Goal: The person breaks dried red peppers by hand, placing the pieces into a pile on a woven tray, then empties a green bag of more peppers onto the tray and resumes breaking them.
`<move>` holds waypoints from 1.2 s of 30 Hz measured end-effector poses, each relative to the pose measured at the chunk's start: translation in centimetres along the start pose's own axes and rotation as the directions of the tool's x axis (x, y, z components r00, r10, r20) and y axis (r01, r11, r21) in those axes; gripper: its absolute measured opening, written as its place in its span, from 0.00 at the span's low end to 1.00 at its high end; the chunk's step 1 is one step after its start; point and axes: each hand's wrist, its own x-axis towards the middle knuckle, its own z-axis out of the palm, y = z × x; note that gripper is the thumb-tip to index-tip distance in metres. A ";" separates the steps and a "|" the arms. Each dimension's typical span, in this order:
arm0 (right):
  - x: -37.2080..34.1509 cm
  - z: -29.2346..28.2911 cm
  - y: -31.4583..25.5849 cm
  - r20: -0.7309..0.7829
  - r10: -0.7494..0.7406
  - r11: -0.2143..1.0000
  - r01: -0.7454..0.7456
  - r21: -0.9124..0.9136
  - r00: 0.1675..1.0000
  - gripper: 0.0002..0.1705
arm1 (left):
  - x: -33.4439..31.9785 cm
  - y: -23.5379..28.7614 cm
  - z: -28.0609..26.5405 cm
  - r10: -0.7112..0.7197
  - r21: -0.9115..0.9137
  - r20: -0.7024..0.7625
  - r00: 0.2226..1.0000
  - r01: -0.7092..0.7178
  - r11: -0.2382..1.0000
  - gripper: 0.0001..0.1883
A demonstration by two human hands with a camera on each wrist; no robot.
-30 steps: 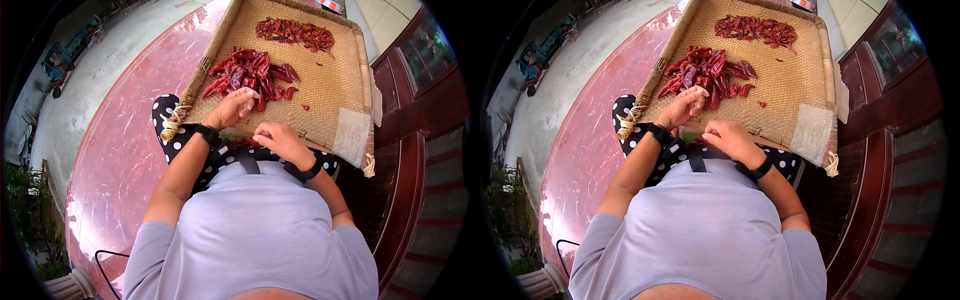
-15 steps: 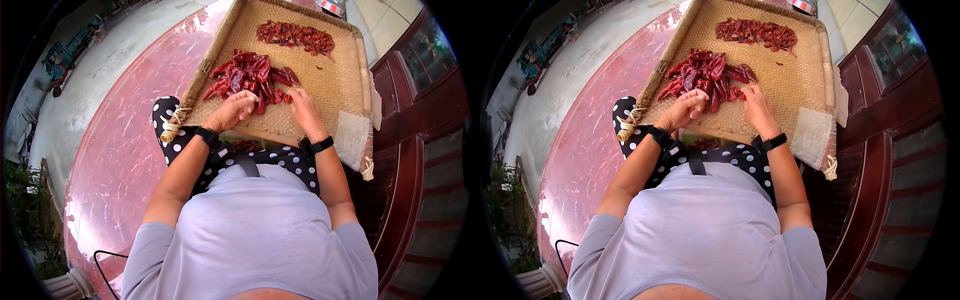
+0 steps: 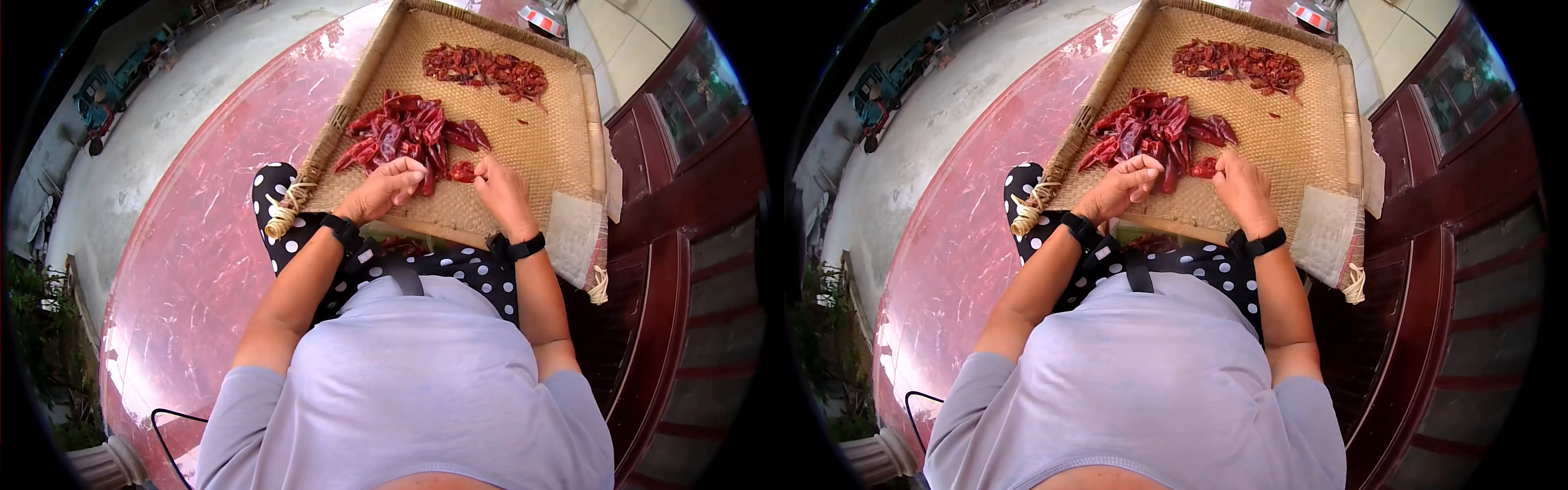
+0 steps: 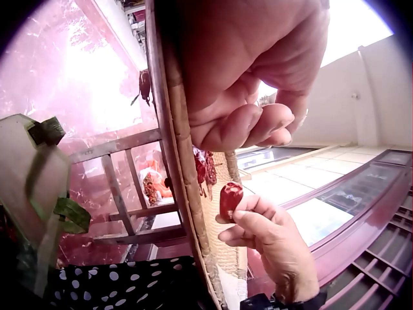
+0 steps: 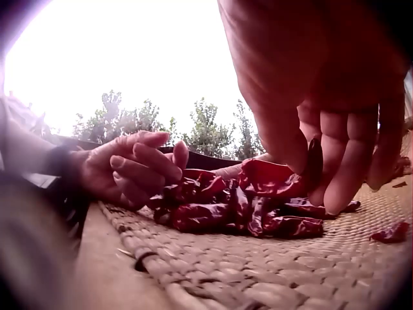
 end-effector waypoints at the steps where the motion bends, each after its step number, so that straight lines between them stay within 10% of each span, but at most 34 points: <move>1: -0.5 -0.1 -0.7 -0.004 0.002 0.993 -0.002 0.121 1.000 0.09 | 0.0 0.0 0.1 0.003 0.011 0.007 1.000 -0.003 1.000 0.09; 10: -2.4 1.9 -3.6 0.046 -0.036 0.759 -0.003 0.651 0.998 0.09 | -0.2 0.2 1.0 0.005 0.106 -0.030 1.000 -0.002 0.994 0.16; 19: -4.4 0.4 -5.4 0.163 -0.040 0.688 -0.091 0.720 0.986 0.08 | -0.3 0.3 0.5 0.038 0.083 0.014 0.999 -0.039 0.996 0.17; 25: -6.1 -1.0 -6.7 0.432 -0.264 0.858 0.006 0.513 0.862 0.09 | -0.5 0.7 0.9 0.063 0.020 -0.042 0.997 -0.062 0.998 0.20; 36: -4.9 0.2 -5.1 0.212 -0.214 0.922 0.125 0.366 0.954 0.10 | -0.3 0.3 0.4 0.062 0.013 -0.007 0.998 -0.062 0.998 0.16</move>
